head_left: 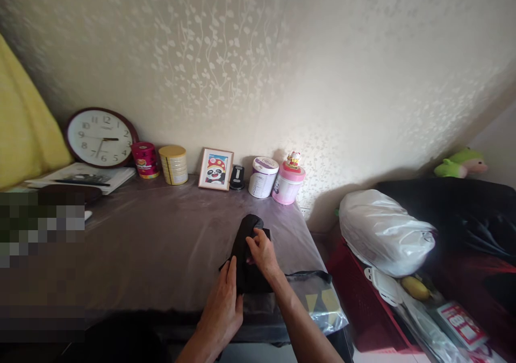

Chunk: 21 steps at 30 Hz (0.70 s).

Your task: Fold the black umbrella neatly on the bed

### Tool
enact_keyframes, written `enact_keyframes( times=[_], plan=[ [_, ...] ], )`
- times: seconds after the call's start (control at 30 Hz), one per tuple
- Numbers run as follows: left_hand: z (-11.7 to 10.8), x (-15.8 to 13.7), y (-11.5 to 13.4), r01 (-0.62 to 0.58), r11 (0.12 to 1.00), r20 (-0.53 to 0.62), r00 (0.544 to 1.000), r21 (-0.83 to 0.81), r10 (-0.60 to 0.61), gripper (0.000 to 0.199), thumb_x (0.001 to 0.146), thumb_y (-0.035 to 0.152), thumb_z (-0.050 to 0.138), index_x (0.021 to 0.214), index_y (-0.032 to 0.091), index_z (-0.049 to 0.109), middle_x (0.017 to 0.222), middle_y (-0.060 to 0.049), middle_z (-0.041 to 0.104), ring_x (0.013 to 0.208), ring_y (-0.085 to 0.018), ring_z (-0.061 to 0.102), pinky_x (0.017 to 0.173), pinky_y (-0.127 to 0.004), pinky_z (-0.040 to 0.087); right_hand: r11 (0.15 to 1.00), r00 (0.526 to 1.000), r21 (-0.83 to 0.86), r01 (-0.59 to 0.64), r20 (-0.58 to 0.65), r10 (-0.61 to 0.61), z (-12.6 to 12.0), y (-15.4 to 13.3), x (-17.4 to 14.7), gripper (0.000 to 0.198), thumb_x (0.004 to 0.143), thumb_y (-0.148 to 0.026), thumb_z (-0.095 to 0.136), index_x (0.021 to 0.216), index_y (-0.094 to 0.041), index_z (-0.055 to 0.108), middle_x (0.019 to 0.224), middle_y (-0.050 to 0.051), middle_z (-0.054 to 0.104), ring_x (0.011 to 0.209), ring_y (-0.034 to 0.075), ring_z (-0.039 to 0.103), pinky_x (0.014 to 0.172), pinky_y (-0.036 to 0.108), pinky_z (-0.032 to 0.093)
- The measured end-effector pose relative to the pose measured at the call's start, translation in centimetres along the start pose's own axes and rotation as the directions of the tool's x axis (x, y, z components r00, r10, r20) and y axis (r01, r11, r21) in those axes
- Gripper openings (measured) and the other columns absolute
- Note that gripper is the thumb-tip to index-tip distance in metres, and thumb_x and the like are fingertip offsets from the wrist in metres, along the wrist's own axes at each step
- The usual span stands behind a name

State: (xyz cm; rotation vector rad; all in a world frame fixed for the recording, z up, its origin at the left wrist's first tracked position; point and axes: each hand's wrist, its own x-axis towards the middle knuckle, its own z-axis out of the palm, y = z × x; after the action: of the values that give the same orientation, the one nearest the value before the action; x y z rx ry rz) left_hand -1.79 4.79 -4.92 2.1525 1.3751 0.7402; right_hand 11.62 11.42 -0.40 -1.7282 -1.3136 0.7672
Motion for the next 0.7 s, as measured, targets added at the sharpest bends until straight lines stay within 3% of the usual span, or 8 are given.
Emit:
enact_keyframes(
  times=[0.2, 0.47, 0.7],
  plan=[
    [0.4, 0.0, -0.8, -0.057, 0.998, -0.073, 0.996, 0.035, 0.059, 0.070, 0.076, 0.012, 0.034, 0.139, 0.016, 0.003, 0.138, -0.018, 0.032, 0.129, -0.029, 0.036, 0.101, -0.048, 0.039, 0.976, 0.982, -0.126, 0.179, -0.036, -0.184, 0.1, -0.1, -0.7, 0.029, 0.084, -0.026, 0.048, 0.109, -0.016, 0.057, 0.066, -0.001, 0.060, 0.055, 0.012, 0.057, 0.050, 0.020, 0.045],
    [0.4, 0.0, -1.3, -0.047, 0.997, -0.091, 0.994, 0.055, 0.052, 0.069, 0.079, 0.018, 0.036, 0.140, 0.016, 0.004, 0.140, -0.017, 0.035, 0.128, -0.029, 0.037, 0.101, -0.048, 0.039, 0.949, 0.951, -0.076, 0.306, 0.064, -0.302, 0.3, -0.6, -1.8, 0.026, 0.086, -0.027, 0.042, 0.095, -0.022, 0.066, 0.077, 0.001, 0.067, 0.068, 0.014, 0.061, 0.062, 0.023, 0.047],
    [0.5, -0.2, -1.4, 0.002, 0.999, -0.106, 0.994, 0.047, 0.003, 0.062, 0.080, 0.022, 0.036, 0.137, 0.011, 0.014, 0.141, -0.020, 0.029, 0.130, -0.030, 0.035, 0.101, -0.047, 0.039, 0.959, 0.944, 0.012, 0.284, 0.175, -0.281, 0.4, -0.9, -2.0, 0.026, 0.083, -0.023, 0.043, 0.095, -0.022, 0.066, 0.072, -0.002, 0.065, 0.054, 0.010, 0.057, 0.057, 0.021, 0.047]
  ],
)
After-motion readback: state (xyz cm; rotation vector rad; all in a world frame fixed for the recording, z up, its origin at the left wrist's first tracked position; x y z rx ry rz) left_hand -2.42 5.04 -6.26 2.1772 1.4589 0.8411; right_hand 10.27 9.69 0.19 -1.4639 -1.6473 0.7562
